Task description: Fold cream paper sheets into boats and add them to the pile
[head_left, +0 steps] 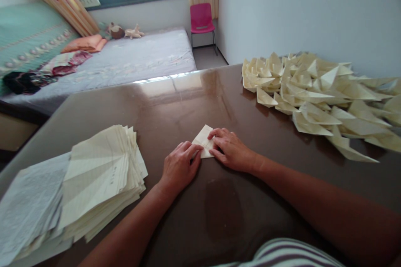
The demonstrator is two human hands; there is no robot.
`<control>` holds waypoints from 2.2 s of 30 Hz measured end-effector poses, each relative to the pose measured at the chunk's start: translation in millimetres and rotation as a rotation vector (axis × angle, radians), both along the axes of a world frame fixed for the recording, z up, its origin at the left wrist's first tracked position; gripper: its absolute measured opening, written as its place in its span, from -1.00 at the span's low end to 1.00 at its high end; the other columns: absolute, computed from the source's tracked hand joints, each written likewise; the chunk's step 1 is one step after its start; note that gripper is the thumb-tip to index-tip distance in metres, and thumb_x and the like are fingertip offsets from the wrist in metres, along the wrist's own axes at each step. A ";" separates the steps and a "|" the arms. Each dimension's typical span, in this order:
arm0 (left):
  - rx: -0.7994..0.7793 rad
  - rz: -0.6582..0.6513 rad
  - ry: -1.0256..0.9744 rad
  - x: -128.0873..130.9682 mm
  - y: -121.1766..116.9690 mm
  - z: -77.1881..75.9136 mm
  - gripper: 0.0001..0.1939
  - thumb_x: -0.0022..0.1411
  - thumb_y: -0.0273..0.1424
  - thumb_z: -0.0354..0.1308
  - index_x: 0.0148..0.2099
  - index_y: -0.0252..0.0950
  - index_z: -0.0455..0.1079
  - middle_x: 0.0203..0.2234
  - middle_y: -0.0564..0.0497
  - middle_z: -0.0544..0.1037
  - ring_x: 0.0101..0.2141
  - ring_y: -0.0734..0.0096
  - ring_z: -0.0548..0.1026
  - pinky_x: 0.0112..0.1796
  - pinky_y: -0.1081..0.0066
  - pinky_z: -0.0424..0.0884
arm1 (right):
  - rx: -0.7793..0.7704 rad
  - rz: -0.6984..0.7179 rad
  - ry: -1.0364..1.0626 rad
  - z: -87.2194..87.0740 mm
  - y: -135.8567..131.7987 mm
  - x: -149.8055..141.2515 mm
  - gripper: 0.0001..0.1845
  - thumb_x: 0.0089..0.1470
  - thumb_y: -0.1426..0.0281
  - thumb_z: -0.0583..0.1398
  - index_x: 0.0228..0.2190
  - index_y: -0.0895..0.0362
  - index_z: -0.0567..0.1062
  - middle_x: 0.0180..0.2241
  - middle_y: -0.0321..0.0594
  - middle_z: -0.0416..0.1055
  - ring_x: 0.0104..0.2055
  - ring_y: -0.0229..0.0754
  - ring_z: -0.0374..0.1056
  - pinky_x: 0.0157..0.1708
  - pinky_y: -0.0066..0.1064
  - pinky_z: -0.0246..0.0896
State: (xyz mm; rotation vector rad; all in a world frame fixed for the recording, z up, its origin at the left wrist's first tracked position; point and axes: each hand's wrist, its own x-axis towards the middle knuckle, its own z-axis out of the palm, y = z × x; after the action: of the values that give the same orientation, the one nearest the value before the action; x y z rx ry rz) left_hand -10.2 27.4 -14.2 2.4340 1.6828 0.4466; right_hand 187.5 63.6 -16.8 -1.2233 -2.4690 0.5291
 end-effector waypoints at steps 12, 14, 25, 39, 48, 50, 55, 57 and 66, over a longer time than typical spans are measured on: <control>0.169 -0.260 0.098 -2.0 -0.5 -1.1 -0.71 0.36 -0.39 -0.03 0.08 -0.20 0.35 -0.15 -0.05 0.49 -0.11 0.27 0.35 -0.09 0.28 0.34 | -0.011 0.006 0.001 -0.1 2.9 -1.5 -0.79 0.16 0.33 0.14 -0.48 0.14 0.41 -0.05 -0.13 0.35 -0.05 -0.12 0.22 -0.08 -0.23 0.13; 0.157 -0.281 0.122 -2.2 -0.9 -1.5 -0.66 0.36 -0.40 -0.03 0.14 -0.19 0.30 -0.13 -0.05 0.49 -0.10 0.27 0.36 -0.11 0.28 0.35 | -0.017 0.001 0.023 -1.7 3.2 -1.8 -0.81 0.14 0.36 0.15 -0.50 0.14 0.40 -0.07 -0.15 0.36 -0.06 -0.14 0.23 -0.08 -0.24 0.14; 0.145 -0.260 0.246 -0.8 -5.0 4.4 -0.63 0.37 -0.28 -0.05 0.18 -0.10 0.29 0.10 0.05 0.42 -0.02 0.18 0.33 -0.20 0.24 0.32 | -0.136 0.227 0.151 28.1 20.7 27.5 -0.62 0.11 0.62 0.03 -0.18 0.10 0.55 -0.22 -0.20 0.41 -0.22 -0.28 0.36 -0.15 -0.45 0.21; 0.147 -0.251 0.250 -0.4 -6.0 5.5 -0.64 0.37 -0.28 -0.06 0.16 -0.13 0.31 0.10 0.03 0.42 -0.01 0.20 0.32 -0.18 0.24 0.33 | 0.040 0.254 -0.398 62.1 -18.5 21.9 -0.76 0.13 0.44 0.19 -0.15 -0.02 0.54 -0.23 -0.14 0.47 -0.19 -0.09 0.34 -0.36 -0.34 0.12; 0.154 -0.242 0.169 -0.5 -5.5 5.3 -0.66 0.34 -0.31 0.00 0.13 -0.10 0.34 0.04 -0.01 0.46 -0.03 0.20 0.33 -0.18 0.27 0.36 | 0.122 0.253 -0.451 54.5 -20.4 13.1 -0.76 0.16 0.45 0.14 -0.12 0.10 0.49 -0.17 -0.09 0.45 -0.15 -0.05 0.32 -0.32 -0.29 0.19; 0.161 -0.240 0.158 -0.4 -4.8 3.9 -0.67 0.34 -0.32 0.00 0.12 -0.11 0.35 0.04 -0.03 0.46 -0.05 0.21 0.33 -0.17 0.26 0.37 | 0.147 0.229 -0.463 50.2 -22.2 8.7 -0.82 0.16 0.44 0.14 -0.19 0.12 0.50 -0.19 -0.09 0.45 -0.15 -0.04 0.32 -0.32 -0.29 0.19; 0.178 -0.257 0.095 0.4 -4.8 -0.4 -0.71 0.35 -0.38 -0.03 0.05 -0.21 0.40 0.01 -0.04 0.47 -0.12 0.26 0.35 -0.09 0.26 0.39 | 0.212 0.131 -0.426 38.2 -22.2 -1.9 -0.76 0.17 0.41 0.14 -0.10 0.11 0.45 -0.15 -0.07 0.44 -0.13 -0.04 0.31 -0.31 -0.29 0.21; 0.175 -0.260 0.061 0.1 -5.5 -0.5 -0.72 0.35 -0.40 -0.03 0.01 -0.25 0.43 -0.04 -0.04 0.49 -0.16 0.28 0.36 -0.10 0.29 0.41 | 0.210 0.135 -0.431 35.1 -21.1 -3.8 -0.77 0.18 0.44 0.12 -0.12 0.11 0.46 -0.16 -0.09 0.45 -0.16 -0.06 0.32 -0.32 -0.30 0.20; 0.188 -0.137 -0.041 -17.4 14.5 -3.9 -0.60 0.37 -0.40 -0.09 0.21 -0.24 0.25 0.24 -0.06 0.22 0.23 0.18 0.10 0.17 0.12 0.21 | 0.285 0.335 -0.327 29.1 -4.0 5.0 -0.76 0.26 0.37 0.05 -0.11 0.07 0.47 -0.11 -0.17 0.47 -0.10 -0.12 0.27 -0.18 -0.28 0.12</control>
State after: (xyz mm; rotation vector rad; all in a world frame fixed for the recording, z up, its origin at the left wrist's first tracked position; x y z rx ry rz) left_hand -27.6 41.9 -18.1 2.6309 1.5075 0.6569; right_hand 192.5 59.6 12.4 -0.8421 -2.9208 0.0464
